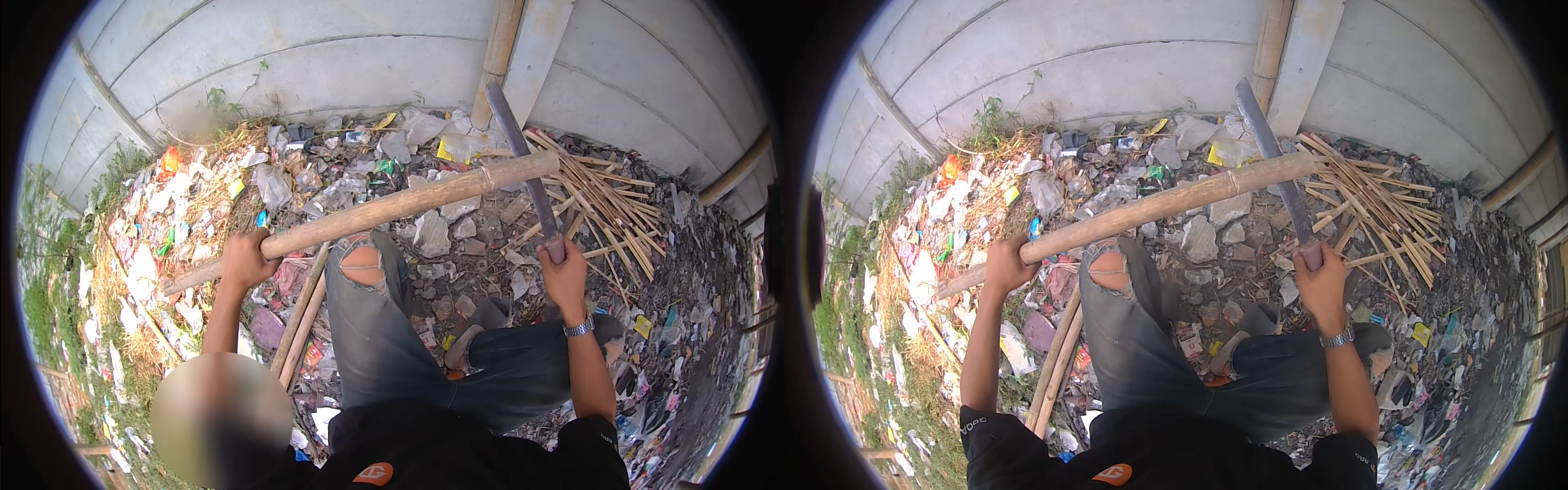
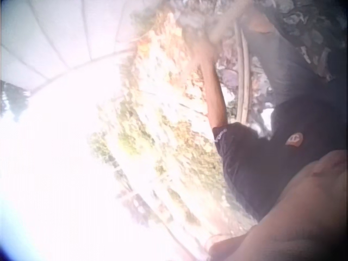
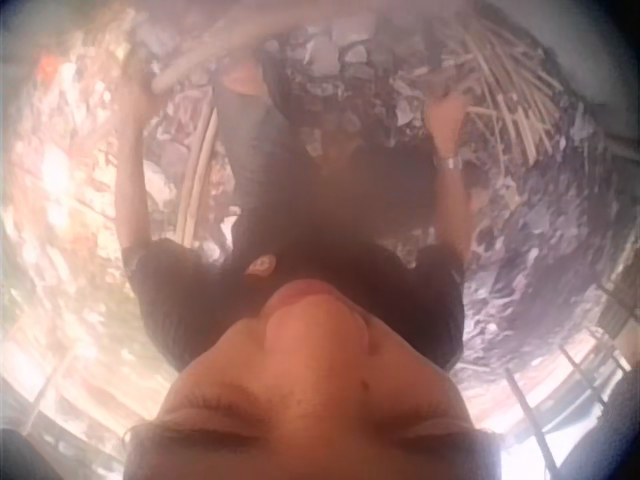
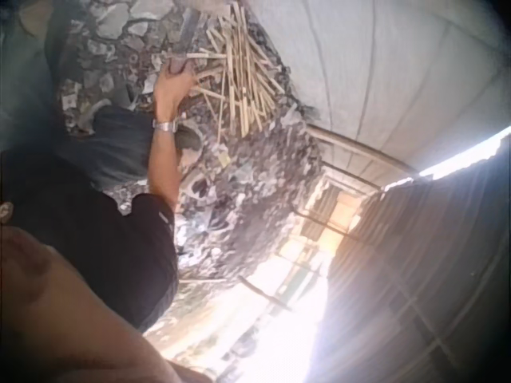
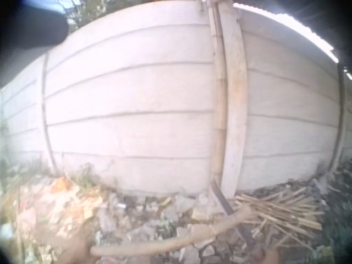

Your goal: The person sits on a debris-covered ground and uses a machete to split bamboo poles into thin strips. They repeatedly position the bamboo vertically, strike it with the blade to split it, and then separate the resulting strips by hand.

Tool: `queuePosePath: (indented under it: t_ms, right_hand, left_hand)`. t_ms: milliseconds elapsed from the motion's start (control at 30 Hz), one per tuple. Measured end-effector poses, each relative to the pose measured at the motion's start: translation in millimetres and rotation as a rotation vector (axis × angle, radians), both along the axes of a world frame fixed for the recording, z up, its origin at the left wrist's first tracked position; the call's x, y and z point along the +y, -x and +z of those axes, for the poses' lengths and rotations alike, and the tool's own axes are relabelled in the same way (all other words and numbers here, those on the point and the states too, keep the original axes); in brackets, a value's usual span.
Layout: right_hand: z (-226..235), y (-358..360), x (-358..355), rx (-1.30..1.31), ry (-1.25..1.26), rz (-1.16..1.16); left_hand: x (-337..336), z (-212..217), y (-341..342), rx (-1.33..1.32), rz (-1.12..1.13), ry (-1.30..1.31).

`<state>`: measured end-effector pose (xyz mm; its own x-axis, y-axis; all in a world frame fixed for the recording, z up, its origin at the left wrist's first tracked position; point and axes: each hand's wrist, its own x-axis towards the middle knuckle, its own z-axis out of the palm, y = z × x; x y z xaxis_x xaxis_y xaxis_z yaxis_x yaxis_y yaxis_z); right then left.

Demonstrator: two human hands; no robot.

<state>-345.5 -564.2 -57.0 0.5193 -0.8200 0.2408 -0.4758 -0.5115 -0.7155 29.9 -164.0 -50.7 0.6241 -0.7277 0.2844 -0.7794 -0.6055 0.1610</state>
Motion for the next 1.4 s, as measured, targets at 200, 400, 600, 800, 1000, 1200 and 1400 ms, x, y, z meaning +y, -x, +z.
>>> queuePosePath:
  t_ms: [200,400,600,800,1000,1200,1400]
  right_hand:
    - [-28,-2,-6,0.082,-0.025,0.109]
    - [-8,-20,-47,0.190,-0.109,0.378]
    - [8,-15,-127,0.323,-0.009,0.576]
    - [36,-17,-196,0.406,0.551,0.674]
    - [52,-43,-203,0.481,0.525,0.493]
    - [67,-36,-125,0.537,0.487,0.256]
    - [148,-44,-126,0.881,0.098,0.617]
  left_hand:
    - [23,-18,-19,-0.055,-0.021,-0.045]
    - [41,-25,-21,0.000,-0.011,-0.030]
    - [34,-39,-34,-0.031,-0.077,0.028]
    - [22,-36,-55,-0.088,-0.184,0.071]
    - [13,-55,-60,-0.041,-0.127,0.046]
    - [23,33,-47,-0.216,0.071,0.041]
    - [90,123,-57,-0.450,-0.019,-0.009]
